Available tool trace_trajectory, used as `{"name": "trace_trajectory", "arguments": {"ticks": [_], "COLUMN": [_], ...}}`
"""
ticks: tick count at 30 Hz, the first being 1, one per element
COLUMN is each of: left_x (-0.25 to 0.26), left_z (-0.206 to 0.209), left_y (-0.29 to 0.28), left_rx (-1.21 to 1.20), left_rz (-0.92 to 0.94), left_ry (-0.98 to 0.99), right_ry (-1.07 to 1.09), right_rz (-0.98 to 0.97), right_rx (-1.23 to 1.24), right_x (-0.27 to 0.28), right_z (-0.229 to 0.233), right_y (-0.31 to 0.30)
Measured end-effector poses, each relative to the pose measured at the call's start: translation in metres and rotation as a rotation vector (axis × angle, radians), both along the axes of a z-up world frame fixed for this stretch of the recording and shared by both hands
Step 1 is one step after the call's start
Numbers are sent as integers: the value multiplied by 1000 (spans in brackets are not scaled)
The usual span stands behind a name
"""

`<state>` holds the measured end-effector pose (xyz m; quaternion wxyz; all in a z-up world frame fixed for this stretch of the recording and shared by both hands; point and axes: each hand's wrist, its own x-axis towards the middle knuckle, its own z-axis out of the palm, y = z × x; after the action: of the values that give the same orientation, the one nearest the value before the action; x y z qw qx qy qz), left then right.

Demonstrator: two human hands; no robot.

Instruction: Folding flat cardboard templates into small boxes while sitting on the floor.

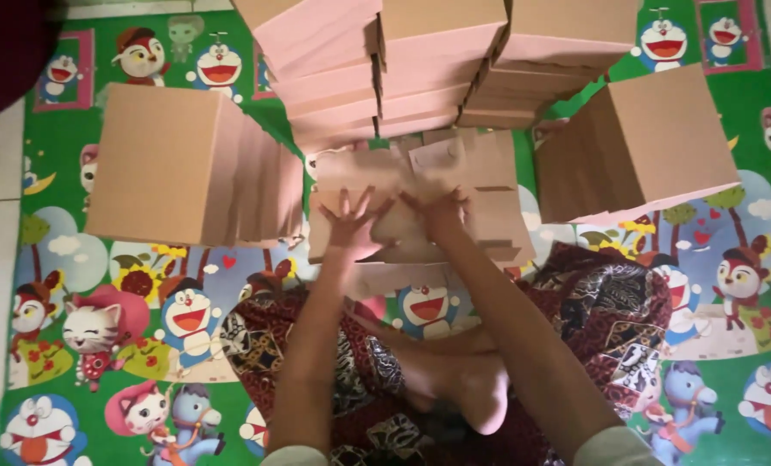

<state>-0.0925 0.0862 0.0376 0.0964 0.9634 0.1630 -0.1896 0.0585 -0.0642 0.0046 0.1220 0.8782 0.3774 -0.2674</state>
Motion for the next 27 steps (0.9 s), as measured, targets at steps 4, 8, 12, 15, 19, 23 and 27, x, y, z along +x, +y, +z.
{"name": "trace_trajectory", "arguments": {"ticks": [4, 8, 12, 15, 19, 23, 27], "left_x": [11, 5, 2, 2, 8, 21, 1], "left_z": [-13, -7, -10, -11, -13, -13, 27], "left_y": [-7, -1, -4, 0, 4, 15, -6], "left_rx": [25, -54, -58, 6, -54, -189, -270], "left_rz": [56, 147, 192, 198, 177, 155, 204], "left_ry": [20, -14, -53, -50, -47, 27, -135], "right_ry": [-28, -29, 7, 38, 3, -23, 68], "right_rz": [10, 92, 55, 49, 72, 113, 248], "right_rx": [5, 31, 66, 57, 34, 57, 245], "right_x": [6, 2, 4, 8, 7, 14, -6], "right_z": [-10, 16, 18, 16, 14, -19, 63], "right_y": [6, -4, -12, -9, -10, -15, -59]}}
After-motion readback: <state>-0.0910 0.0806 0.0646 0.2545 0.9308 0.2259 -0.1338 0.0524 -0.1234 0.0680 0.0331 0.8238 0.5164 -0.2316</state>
